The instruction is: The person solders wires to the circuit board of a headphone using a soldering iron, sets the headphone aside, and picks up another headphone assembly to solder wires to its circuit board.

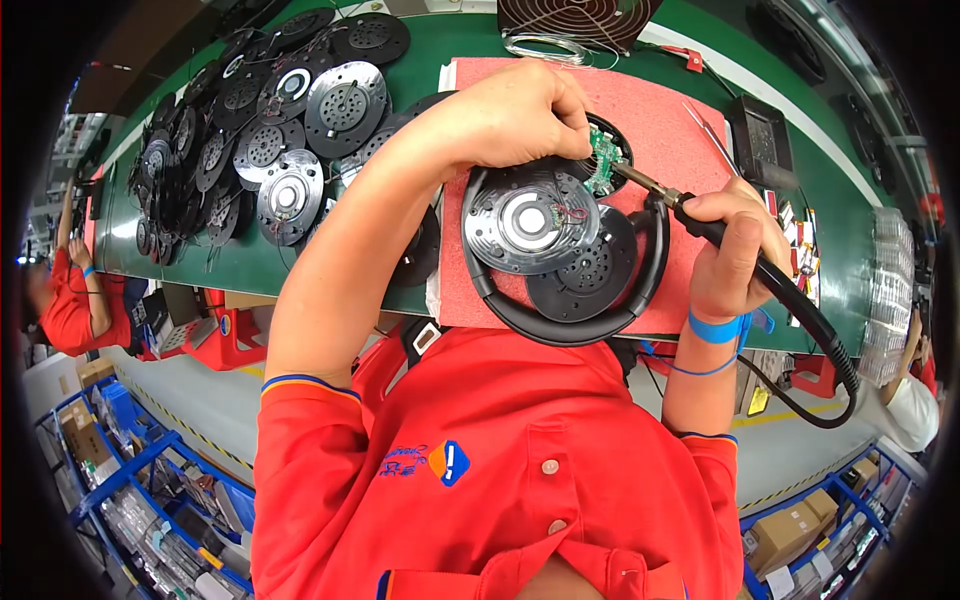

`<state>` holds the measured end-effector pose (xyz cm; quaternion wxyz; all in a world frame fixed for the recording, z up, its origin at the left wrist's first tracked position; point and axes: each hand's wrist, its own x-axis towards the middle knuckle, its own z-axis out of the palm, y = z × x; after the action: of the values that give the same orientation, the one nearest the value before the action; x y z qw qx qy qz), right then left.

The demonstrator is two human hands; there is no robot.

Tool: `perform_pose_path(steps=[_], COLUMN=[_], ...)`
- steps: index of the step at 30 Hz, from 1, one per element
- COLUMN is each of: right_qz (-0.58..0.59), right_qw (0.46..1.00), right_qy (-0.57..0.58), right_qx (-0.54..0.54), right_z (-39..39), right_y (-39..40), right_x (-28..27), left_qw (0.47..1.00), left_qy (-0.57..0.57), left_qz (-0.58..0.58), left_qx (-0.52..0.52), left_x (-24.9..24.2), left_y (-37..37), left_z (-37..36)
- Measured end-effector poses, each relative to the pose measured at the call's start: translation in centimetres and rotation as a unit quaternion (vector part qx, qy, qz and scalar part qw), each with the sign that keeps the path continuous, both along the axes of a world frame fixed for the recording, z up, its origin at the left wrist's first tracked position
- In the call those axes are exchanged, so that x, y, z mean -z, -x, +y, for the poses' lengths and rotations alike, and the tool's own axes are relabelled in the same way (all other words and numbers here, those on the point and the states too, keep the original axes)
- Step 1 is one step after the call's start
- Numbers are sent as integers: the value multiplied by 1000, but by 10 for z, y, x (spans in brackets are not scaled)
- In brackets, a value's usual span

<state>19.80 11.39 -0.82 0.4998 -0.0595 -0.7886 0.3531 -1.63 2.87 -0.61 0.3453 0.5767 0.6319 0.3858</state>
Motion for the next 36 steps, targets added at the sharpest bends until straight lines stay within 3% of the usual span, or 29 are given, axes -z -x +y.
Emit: perform_pose_path(steps=[7, 9, 15, 36], right_qz=[-15, -74, -18, -27], right_qw=[1000, 997, 1000, 999], right_qy=[-3, -13, -9, -26], right_qx=[7, 14, 2, 1], right_z=[-2, -5, -3, -2], right_y=[2, -1, 6, 4], right_x=[-2, -8, -2, -3], left_qw=[999, 1000, 997, 999], left_qy=[0, 4, 31, -18], left_qz=[29, 28, 59, 39], left_qx=[18, 14, 41, 9], left_x=[-1, -2, -6, 2], left_y=[1, 0, 1, -1], left_z=[3, 3, 2, 3])
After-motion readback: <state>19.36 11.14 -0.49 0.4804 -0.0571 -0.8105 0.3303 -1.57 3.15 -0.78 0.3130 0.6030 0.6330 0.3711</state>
